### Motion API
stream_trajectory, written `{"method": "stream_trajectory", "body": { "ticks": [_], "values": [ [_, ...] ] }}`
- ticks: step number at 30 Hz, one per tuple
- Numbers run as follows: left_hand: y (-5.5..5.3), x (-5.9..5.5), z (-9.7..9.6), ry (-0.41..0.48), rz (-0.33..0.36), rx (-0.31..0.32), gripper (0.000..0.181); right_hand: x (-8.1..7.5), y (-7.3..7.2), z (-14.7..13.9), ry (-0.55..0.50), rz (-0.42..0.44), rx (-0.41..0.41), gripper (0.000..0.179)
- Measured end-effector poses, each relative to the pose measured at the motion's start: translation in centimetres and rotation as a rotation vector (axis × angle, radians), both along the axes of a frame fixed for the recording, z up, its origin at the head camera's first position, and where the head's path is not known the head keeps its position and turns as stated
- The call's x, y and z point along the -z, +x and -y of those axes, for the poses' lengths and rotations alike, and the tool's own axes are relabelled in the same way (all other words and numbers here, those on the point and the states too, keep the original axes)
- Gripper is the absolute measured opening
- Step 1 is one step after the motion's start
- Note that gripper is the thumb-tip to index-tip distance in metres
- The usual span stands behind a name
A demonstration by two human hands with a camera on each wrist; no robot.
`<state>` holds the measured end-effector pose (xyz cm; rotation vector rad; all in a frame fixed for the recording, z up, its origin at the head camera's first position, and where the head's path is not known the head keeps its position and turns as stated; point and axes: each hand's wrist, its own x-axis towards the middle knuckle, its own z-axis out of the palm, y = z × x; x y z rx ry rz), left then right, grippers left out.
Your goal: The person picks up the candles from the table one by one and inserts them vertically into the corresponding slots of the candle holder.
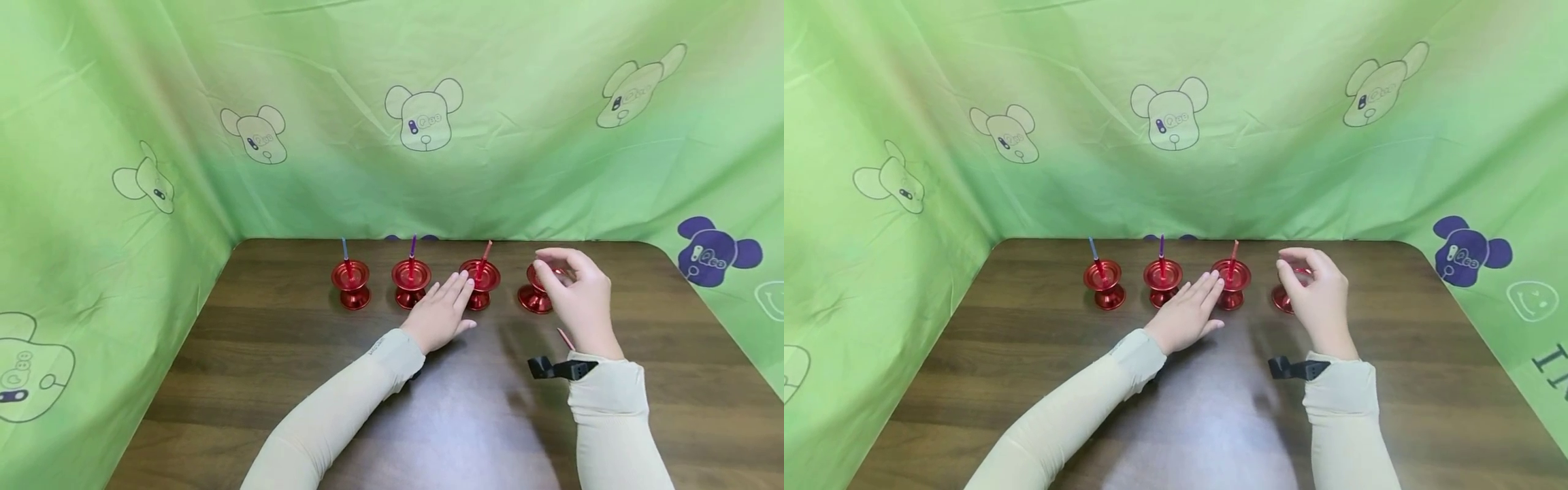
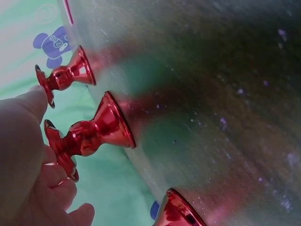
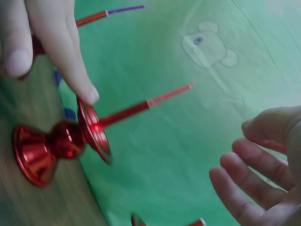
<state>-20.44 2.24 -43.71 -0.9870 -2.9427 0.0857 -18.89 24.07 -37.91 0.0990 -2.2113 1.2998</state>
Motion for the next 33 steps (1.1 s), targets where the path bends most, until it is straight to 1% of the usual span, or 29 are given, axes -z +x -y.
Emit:
{"method": "stream_trajectory", "body": {
  "ticks": [3,5,8,13,18,23,26,28,30,33],
  "values": [
    [-0.1,0.2,0.1,0.006,0.0,0.0,0.077,0.2,0.4,-0.7,0.039,-0.014,0.033,0.017],
    [0.0,0.1,-0.1,0.011,0.0,0.004,0.076,0.2,0.9,-1.3,0.046,-0.017,0.052,0.017],
    [0.0,0.1,-0.2,0.016,-0.002,0.004,0.077,0.2,1.5,-2.0,0.051,-0.005,0.063,0.017],
    [0.0,0.6,-0.4,0.042,-0.006,0.002,0.077,0.4,2.1,-2.9,0.1,0.018,0.069,0.017],
    [0.2,0.6,-0.2,0.047,-0.01,-0.005,0.08,0.7,2.2,-3.9,0.206,0.026,0.064,0.016],
    [0.4,0.7,-0.2,0.051,-0.014,-0.032,0.082,1.0,2.1,-4.8,0.292,0.089,0.055,0.018],
    [0.8,0.7,-0.6,0.062,-0.051,-0.046,0.082,1.1,2.2,-5.4,0.324,0.128,0.06,0.018],
    [1.1,0.7,-1.0,0.074,-0.087,-0.045,0.081,1.3,2.2,-5.7,0.346,0.154,0.064,0.018],
    [1.4,0.5,-1.7,0.086,-0.123,-0.026,0.08,1.5,2.2,-6.1,0.37,0.181,0.065,0.018],
    [1.9,0.0,-2.9,0.091,-0.16,0.011,0.076,1.9,2.2,-6.4,0.399,0.229,0.06,0.018]
  ]
}}
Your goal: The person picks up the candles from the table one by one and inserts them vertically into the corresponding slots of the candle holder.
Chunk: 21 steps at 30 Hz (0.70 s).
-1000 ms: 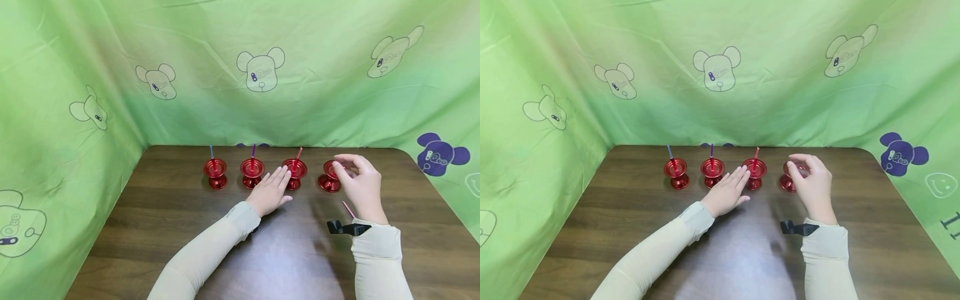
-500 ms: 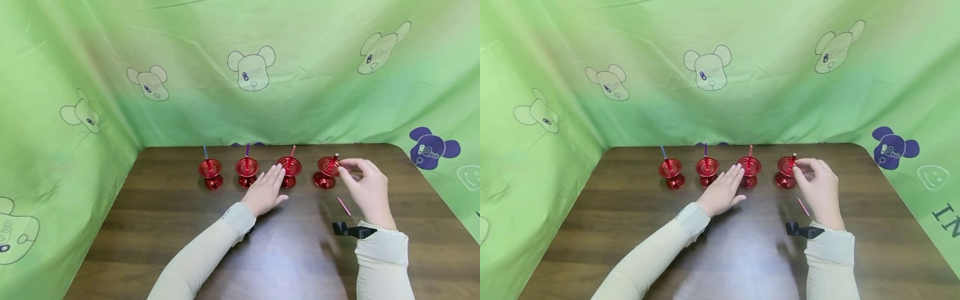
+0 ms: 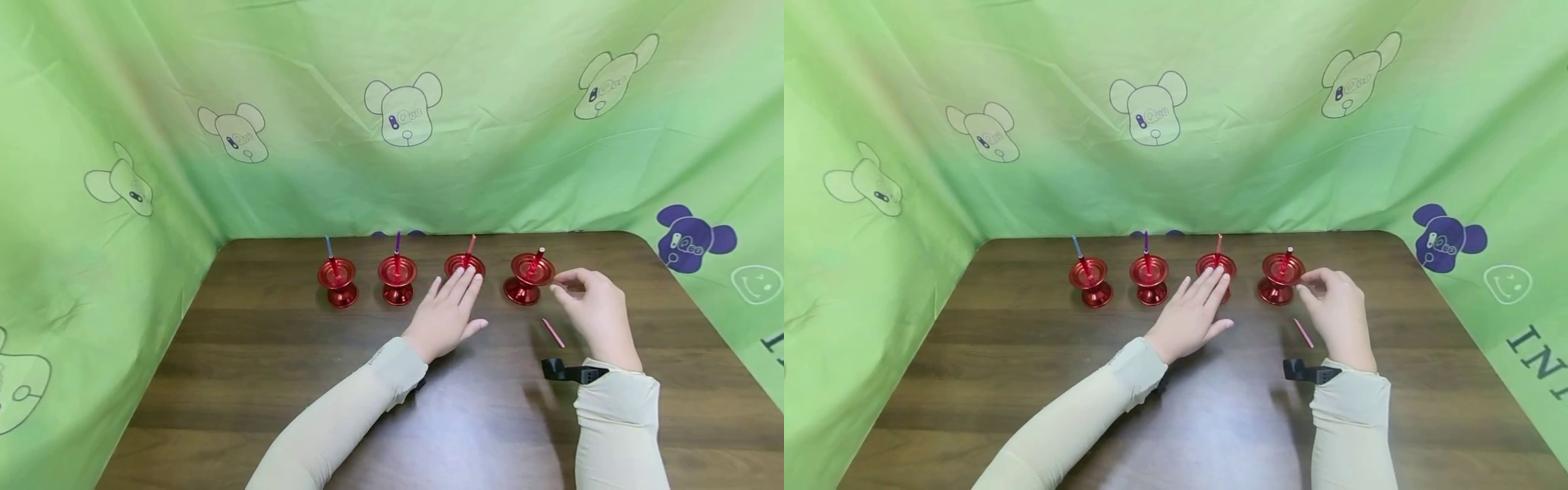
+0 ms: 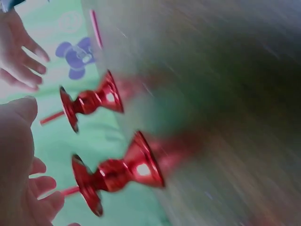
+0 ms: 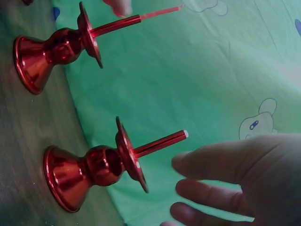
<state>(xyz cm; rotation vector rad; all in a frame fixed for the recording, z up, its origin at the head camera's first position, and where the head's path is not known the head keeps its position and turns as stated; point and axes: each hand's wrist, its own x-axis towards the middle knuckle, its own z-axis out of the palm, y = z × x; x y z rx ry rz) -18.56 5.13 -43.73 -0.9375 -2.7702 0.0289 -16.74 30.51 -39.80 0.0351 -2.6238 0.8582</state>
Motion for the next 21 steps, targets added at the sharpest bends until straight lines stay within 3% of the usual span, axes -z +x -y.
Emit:
{"method": "stream_trajectory", "body": {
  "ticks": [8,16,21],
  "values": [
    [-0.1,-0.9,-3.3,-0.066,-0.005,0.032,0.066,0.7,-0.1,-0.9,0.004,0.183,-0.028,0.019],
    [-0.7,-0.3,-5.5,-0.127,0.031,0.014,0.07,2.1,-0.6,-1.8,0.025,0.442,-0.071,0.029],
    [-0.8,-0.4,-6.6,-0.174,0.038,0.019,0.071,2.5,-0.7,-1.9,0.035,0.519,-0.08,0.033]
  ]
}}
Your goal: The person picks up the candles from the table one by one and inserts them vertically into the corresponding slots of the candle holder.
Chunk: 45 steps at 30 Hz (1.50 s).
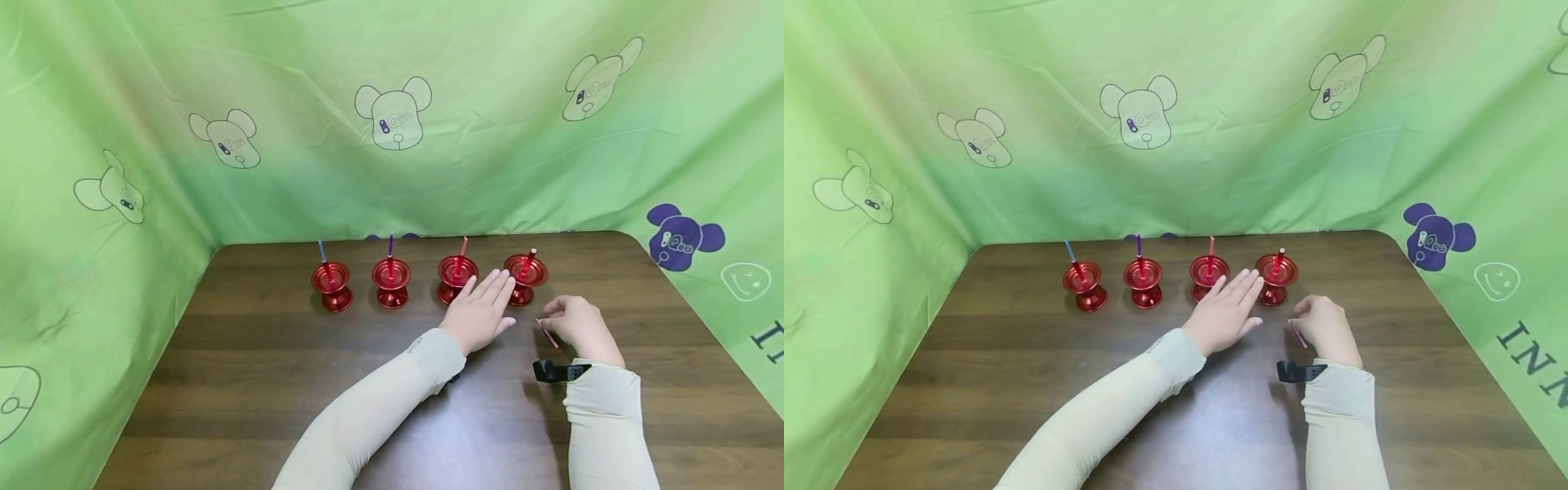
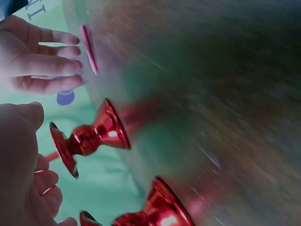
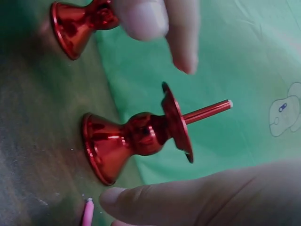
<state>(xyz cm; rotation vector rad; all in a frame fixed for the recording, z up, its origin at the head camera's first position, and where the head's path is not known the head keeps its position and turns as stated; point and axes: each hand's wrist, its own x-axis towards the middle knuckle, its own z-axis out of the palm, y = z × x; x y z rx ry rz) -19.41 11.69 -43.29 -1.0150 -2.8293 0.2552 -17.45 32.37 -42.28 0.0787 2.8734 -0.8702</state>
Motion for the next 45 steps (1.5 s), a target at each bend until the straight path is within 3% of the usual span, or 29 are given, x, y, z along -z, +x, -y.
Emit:
{"method": "stream_trajectory", "body": {
  "ticks": [11,28,45],
  "values": [
    [-0.3,0.2,-1.4,-0.009,0.054,0.021,0.073,0.9,-0.1,0.5,0.024,0.032,0.045,0.02],
    [-1.3,0.7,-1.3,0.01,0.115,0.017,0.071,1.1,-0.1,1.1,0.014,0.029,0.077,0.01],
    [-1.6,0.7,-1.1,0.005,0.096,0.036,0.069,1.1,-0.3,1.1,0.007,-0.011,0.131,0.013]
  ]
}}
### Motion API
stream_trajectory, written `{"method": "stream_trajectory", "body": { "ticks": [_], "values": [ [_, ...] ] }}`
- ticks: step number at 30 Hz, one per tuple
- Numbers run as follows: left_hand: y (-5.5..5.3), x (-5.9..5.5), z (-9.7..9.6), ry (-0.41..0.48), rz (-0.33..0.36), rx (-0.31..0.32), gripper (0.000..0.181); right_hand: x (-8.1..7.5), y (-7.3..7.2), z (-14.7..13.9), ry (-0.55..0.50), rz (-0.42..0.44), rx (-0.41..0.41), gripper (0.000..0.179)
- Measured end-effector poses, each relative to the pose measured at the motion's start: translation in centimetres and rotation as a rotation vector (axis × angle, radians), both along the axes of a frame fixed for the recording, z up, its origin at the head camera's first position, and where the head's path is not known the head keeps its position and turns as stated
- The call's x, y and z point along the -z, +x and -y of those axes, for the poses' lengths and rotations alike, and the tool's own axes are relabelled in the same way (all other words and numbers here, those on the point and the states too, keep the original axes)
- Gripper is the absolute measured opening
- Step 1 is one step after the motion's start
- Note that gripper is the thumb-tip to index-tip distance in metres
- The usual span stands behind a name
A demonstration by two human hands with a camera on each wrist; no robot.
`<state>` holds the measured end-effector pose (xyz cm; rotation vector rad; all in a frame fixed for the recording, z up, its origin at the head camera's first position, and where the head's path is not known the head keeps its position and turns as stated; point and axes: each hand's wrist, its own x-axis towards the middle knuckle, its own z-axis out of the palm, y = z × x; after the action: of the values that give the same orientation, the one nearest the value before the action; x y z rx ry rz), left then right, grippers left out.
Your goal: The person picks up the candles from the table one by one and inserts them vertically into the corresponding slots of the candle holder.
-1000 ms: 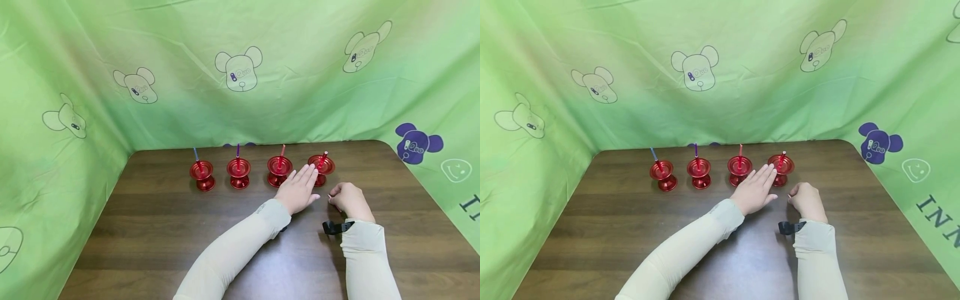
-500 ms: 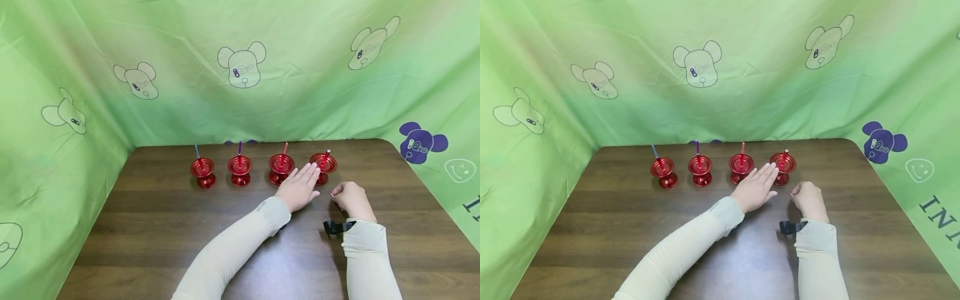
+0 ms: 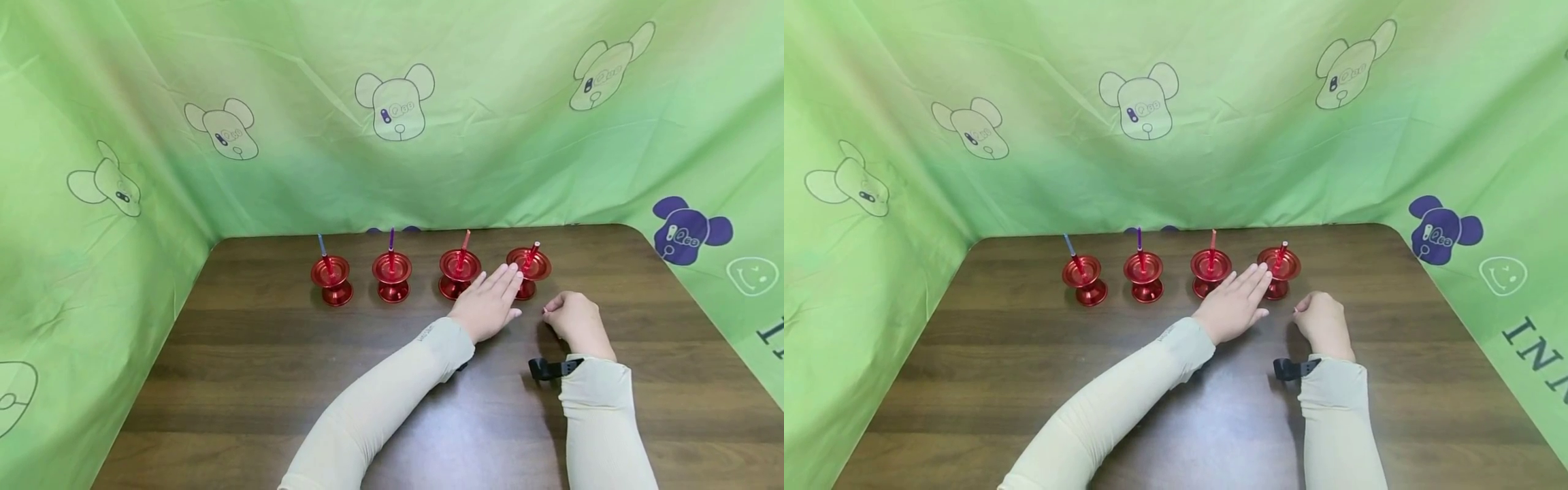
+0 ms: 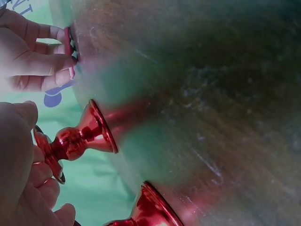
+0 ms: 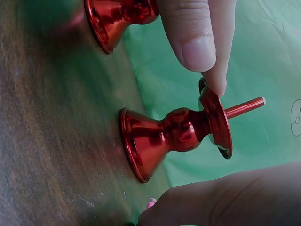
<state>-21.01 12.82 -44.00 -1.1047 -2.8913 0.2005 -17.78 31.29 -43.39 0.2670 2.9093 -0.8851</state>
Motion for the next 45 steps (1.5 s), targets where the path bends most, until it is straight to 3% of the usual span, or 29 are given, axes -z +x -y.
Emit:
{"method": "stream_trajectory", "body": {
  "ticks": [7,18,28,32,39,45],
  "values": [
    [-0.1,-0.2,0.1,0.003,0.014,0.005,0.068,0.1,0.0,0.0,-0.014,-0.021,0.043,0.015],
    [-0.1,-0.1,0.1,0.016,0.014,0.007,0.068,0.5,-0.2,0.0,-0.05,-0.219,0.108,0.018],
    [-0.2,0.0,0.0,0.005,0.014,0.01,0.068,0.6,-0.4,0.1,-0.085,-0.355,0.25,0.021],
    [-0.1,0.0,0.1,0.003,0.023,0.01,0.069,0.6,-0.3,0.5,-0.13,-0.406,0.322,0.023],
    [-0.2,-0.1,0.2,0.008,0.028,0.014,0.068,0.7,-0.7,0.9,-0.202,-0.573,0.395,0.024],
    [0.0,-0.5,0.2,0.006,0.028,0.007,0.067,-0.3,-1.7,0.7,-0.294,-0.608,0.435,0.024]
  ]
}}
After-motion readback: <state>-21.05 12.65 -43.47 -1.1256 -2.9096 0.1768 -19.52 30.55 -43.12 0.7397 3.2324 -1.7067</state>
